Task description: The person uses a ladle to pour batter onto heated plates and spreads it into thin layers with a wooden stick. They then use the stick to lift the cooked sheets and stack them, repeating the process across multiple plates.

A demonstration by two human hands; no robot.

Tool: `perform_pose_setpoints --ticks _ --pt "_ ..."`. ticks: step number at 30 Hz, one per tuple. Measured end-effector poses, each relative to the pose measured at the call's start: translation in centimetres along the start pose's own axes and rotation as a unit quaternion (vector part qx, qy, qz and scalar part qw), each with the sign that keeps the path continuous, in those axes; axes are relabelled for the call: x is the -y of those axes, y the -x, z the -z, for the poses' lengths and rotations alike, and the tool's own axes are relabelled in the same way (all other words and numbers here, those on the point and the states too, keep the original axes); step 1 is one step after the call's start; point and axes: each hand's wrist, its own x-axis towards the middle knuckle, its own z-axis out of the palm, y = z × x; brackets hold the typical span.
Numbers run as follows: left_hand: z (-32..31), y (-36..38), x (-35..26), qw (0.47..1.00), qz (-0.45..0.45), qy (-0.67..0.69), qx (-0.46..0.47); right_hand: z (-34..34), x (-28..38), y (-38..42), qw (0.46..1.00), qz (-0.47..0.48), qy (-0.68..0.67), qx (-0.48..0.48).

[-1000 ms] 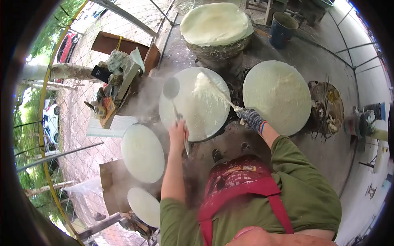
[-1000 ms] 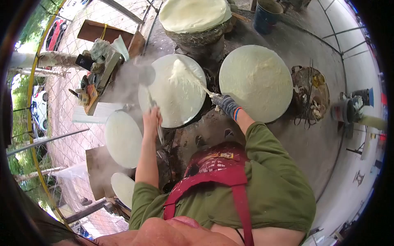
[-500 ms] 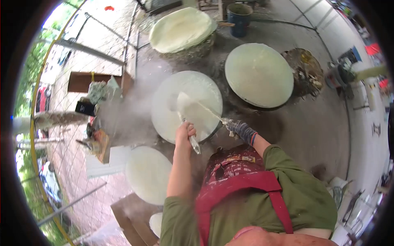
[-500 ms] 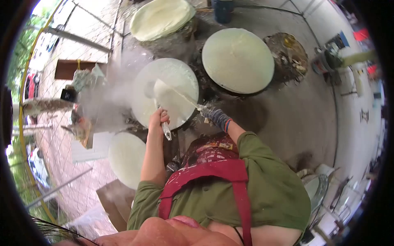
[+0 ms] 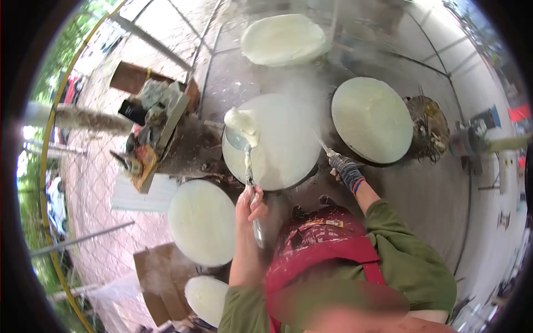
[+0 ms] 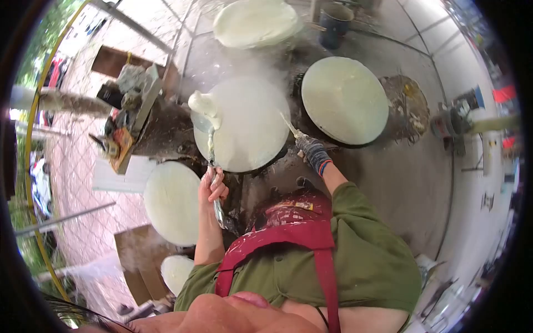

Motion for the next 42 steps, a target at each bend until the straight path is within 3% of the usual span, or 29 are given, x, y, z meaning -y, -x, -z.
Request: perform_pose_setpoints --ticks 1,2,3,5,6,8,10,11,13,15,16,18,20,21,23,24,29,32,37,40,42 --pt "-0.9 0.3 -0.3 0.999 -0.006 0.026 -0.028 -0.5 -0.3 -1.3 0.952 0.19 0.239 -0.003" --pt "-1.8 0.3 -0.7 0.997 -0.012 0.052 -0.055 -1.1 -0.9 -2.3 0.814 0.369 0.449 -0.005" --pt "-3.0 0.4 -0.9 0.993 -0.02 0.08 -0.084 -1.8 -1.6 -3.2 0.598 0.52 0.61 -0.006" --pt "-5.1 1.0 -0.1 0.984 -0.047 0.15 -0.081 -0.7 -2.5 -4.2 0.526 0.644 0.555 0.03" --pt "-5.6 1.9 0.6 0.983 -0.061 0.151 -0.09 0.4 1.6 0.0 0.615 0.576 0.534 0.071" --pt "-5.5 4.4 2.2 0.975 -0.107 0.173 -0.086 0.9 4.1 0.4 0.677 0.458 0.573 0.061" --pt "-5.2 8.2 3.5 0.977 -0.127 0.138 -0.099 2.3 1.5 -4.7 0.636 0.542 0.549 0.03" --pt "-4.8 10.2 4.7 0.972 -0.153 0.126 -0.127 1.3 -0.2 -6.9 0.61 0.649 0.451 0.06" --pt "-4.0 15.4 6.3 0.961 -0.177 0.12 -0.175 -1.3 -2.4 -4.2 0.758 0.456 0.437 0.165" --pt "-4.4 19.9 9.4 0.933 -0.26 0.15 -0.198 -2.4 -3.2 -0.9 0.767 0.515 0.314 0.219" --pt "-4.4 22.5 10.8 0.929 -0.269 0.133 -0.217 -1.5 -6.0 -4.4 0.788 0.508 0.28 0.203" --pt "-6.7 25.6 13.6 0.911 -0.3 0.115 -0.26 -1.3 -5.6 -5.5 0.8 0.45 0.351 0.185" --pt "-8.6 30.2 16.6 0.884 -0.337 0.118 -0.302 -3.4 -2.8 6.5 0.747 0.34 0.55 0.154" --pt "-9.8 31.4 18.1 0.868 -0.36 0.116 -0.322 -3.9 -3.2 7.8 0.661 0.427 0.582 0.203" --pt "-12.5 35.5 21.1 0.828 -0.407 0.114 -0.368 -6.6 -5.9 10.7 0.57 0.572 0.481 0.343" --pt "-13.9 37.6 22.6 0.817 -0.433 0.12 -0.363 -8.3 -6.8 12.9 0.497 0.558 0.577 0.33" --pt "-18.9 46.6 32.3 0.688 -0.539 0.135 -0.466 -18.5 -14.1 25.4 0.28 0.642 0.568 0.432" --pt "-21.7 50.7 37.4 0.614 -0.591 0.114 -0.51 -23.4 -19.1 29.4 0.221 0.686 0.508 0.473" --pt "-24.4 54.1 45.4 0.46 -0.614 0.208 -0.607 -28.9 -23.3 37.4 0.153 0.653 0.592 0.446" --pt "-27.2 54.0 48.1 0.383 -0.659 0.24 -0.602 -28.7 -23.6 38.5 0.06 0.634 0.616 0.465" --pt "-27.6 53.3 49.5 0.315 -0.711 0.263 -0.571 -28.1 -24.3 40.7 0.033 0.624 0.605 0.494"
